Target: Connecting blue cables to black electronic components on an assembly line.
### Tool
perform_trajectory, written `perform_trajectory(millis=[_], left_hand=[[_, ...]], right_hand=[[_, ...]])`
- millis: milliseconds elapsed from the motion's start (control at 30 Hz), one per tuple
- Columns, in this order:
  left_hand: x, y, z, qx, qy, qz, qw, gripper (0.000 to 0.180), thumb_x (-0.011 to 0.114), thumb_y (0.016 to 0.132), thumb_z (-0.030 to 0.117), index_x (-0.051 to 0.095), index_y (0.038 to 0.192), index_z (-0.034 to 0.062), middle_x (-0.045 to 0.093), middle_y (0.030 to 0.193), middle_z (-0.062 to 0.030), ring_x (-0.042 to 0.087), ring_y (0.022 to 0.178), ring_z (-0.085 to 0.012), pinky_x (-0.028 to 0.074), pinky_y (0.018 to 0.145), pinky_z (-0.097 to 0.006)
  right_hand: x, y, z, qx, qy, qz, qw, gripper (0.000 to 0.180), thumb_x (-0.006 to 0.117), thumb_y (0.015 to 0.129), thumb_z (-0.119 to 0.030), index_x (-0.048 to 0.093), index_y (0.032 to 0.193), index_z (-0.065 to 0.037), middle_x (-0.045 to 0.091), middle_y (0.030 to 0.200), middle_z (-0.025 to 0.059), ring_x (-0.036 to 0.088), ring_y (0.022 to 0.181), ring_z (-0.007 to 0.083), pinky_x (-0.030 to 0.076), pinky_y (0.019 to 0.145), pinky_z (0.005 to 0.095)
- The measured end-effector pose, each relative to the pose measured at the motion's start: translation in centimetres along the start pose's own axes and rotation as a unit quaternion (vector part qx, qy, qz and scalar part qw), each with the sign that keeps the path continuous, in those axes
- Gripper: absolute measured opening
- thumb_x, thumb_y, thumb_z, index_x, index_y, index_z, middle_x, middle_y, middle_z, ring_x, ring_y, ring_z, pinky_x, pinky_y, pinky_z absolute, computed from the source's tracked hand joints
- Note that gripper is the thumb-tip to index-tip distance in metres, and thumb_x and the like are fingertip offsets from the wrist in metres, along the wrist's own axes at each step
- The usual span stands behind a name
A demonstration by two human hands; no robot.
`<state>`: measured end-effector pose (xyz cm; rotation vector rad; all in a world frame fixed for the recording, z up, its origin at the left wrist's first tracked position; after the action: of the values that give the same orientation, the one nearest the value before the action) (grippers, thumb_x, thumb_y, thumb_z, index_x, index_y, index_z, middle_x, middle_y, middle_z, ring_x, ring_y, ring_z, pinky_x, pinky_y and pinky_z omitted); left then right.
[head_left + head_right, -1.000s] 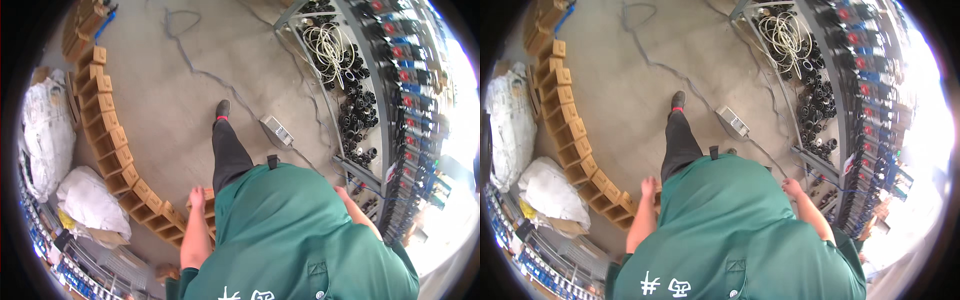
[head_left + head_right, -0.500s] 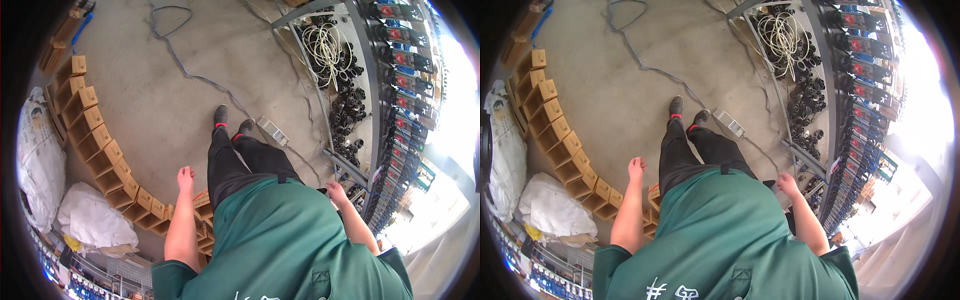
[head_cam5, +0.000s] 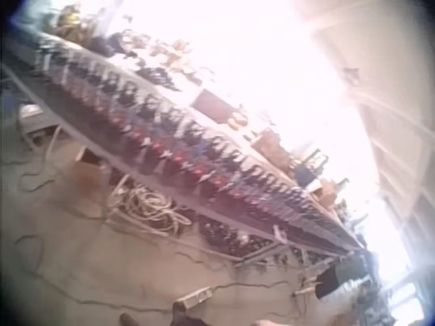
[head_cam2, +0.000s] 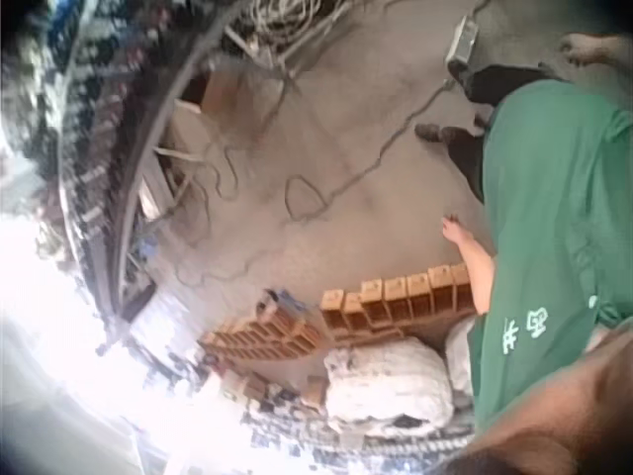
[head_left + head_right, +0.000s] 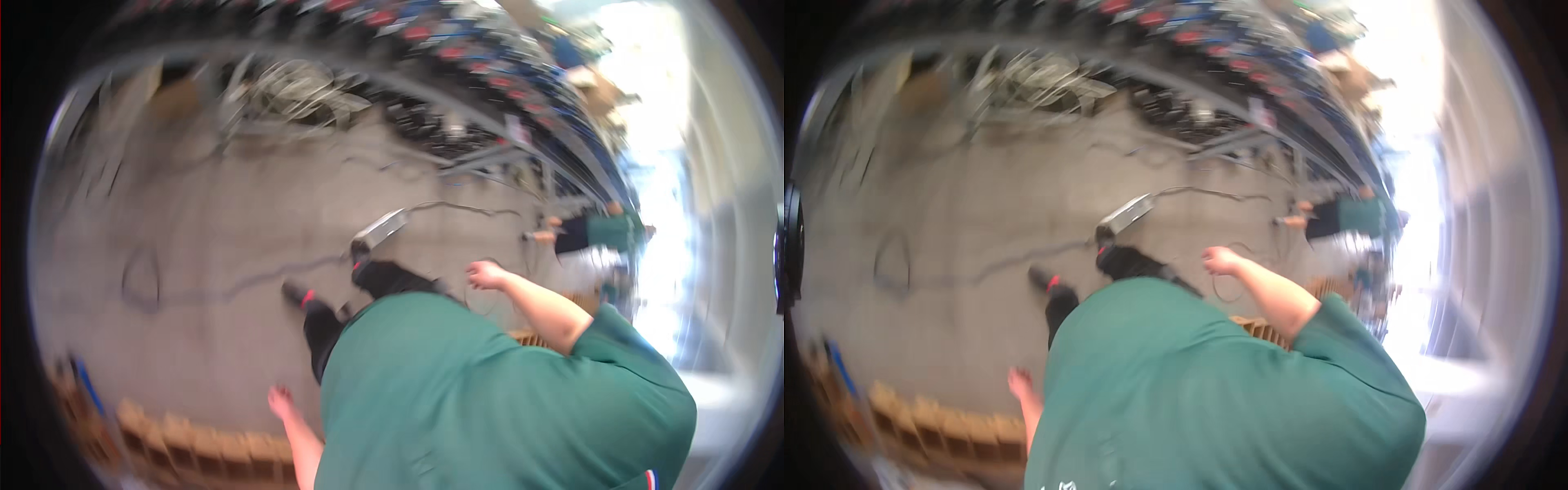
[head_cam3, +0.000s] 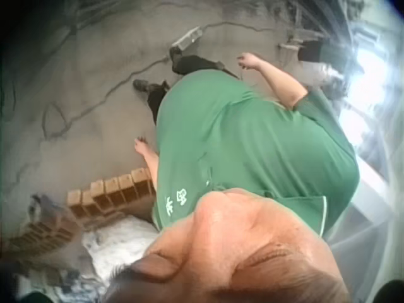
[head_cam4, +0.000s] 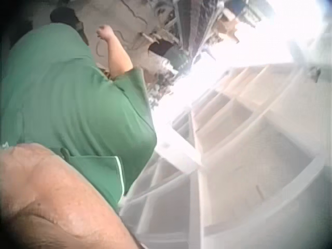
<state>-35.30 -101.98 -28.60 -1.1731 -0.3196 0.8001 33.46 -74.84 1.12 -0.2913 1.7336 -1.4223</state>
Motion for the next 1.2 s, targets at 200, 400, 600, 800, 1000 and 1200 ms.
perform_trajectory(millis=[200,400,600,800,1000,1200], left_hand=[[4.4,-1.4,10.2,0.116,0.277,-0.074,0.951,0.049,0.055,0.102,0.042,0.057,0.127,-0.0002,0.066,0.106,-0.0115,0.062,0.084,-0.0233,0.051,0.068,-0.036],[13.3,-1.9,18.8,0.170,0.280,-0.189,0.926,0.047,0.055,0.102,0.038,0.056,0.125,-0.0029,0.067,0.103,-0.0130,0.062,0.082,-0.0239,0.051,0.068,-0.038],[23.4,-3.8,22.2,0.302,0.419,-0.195,0.834,0.045,0.055,0.102,0.036,0.057,0.123,-0.0036,0.067,0.101,-0.0131,0.062,0.081,-0.0238,0.051,0.068,-0.038],[33.2,-7.4,17.5,0.391,0.538,-0.166,0.728,0.042,0.055,0.102,0.034,0.057,0.121,-0.0043,0.067,0.099,-0.0131,0.062,0.081,-0.0236,0.052,0.068,-0.038],[41.5,-11.6,10.9,0.420,0.483,-0.269,0.720,0.034,0.054,0.102,0.029,0.057,0.113,-0.0027,0.066,0.092,-0.0112,0.063,0.075,-0.0218,0.051,0.064,-0.037],[50.2,-24.4,5.9,0.340,0.499,-0.247,0.758,0.032,0.055,0.103,0.032,0.058,0.115,0.0036,0.067,0.096,-0.0101,0.066,0.075,-0.0201,0.047,0.058,-0.032]], right_hand=[[4.3,-1.0,9.0,0.050,0.116,0.022,0.992,0.055,0.066,0.087,-0.015,0.058,0.141,-0.004,0.076,0.103,0.0135,0.075,0.085,0.0190,0.061,0.074,0.0350],[12.7,-0.8,16.8,0.052,0.156,0.026,0.986,0.055,0.067,0.086,-0.020,0.062,0.139,-0.009,0.077,0.101,0.0124,0.075,0.083,0.0217,0.061,0.074,0.0370],[18.6,1.2,21.6,0.035,0.246,-0.001,0.969,0.057,0.069,0.084,-0.025,0.063,0.139,-0.011,0.077,0.107,0.0118,0.074,0.091,0.0225,0.061,0.081,0.0381],[18.7,3.8,29.4,0.030,0.370,-0.003,0.928,0.056,0.070,0.085,-0.027,0.063,0.139,-0.012,0.076,0.109,0.0138,0.075,0.087,0.0225,0.061,0.080,0.0375],[14.6,6.3,39.4,0.033,0.381,0.047,0.923,0.053,0.069,0.086,-0.024,0.063,0.137,-0.009,0.076,0.102,0.0119,0.075,0.078,0.0236,0.061,0.072,0.0373],[15.4,5.9,49.5,0.087,0.443,0.056,0.891,0.050,0.068,0.087,-0.023,0.064,0.134,-0.008,0.076,0.099,0.0111,0.074,0.080,0.0204,0.060,0.069,0.0361]])
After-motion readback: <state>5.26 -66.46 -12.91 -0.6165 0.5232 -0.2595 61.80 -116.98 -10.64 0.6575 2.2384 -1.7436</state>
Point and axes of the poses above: each hand's wrist, its own y-axis towards the middle knuckle, its own x-axis out of the palm, z = x × y, the point moved 5 cm from there along y, towards the middle knuckle
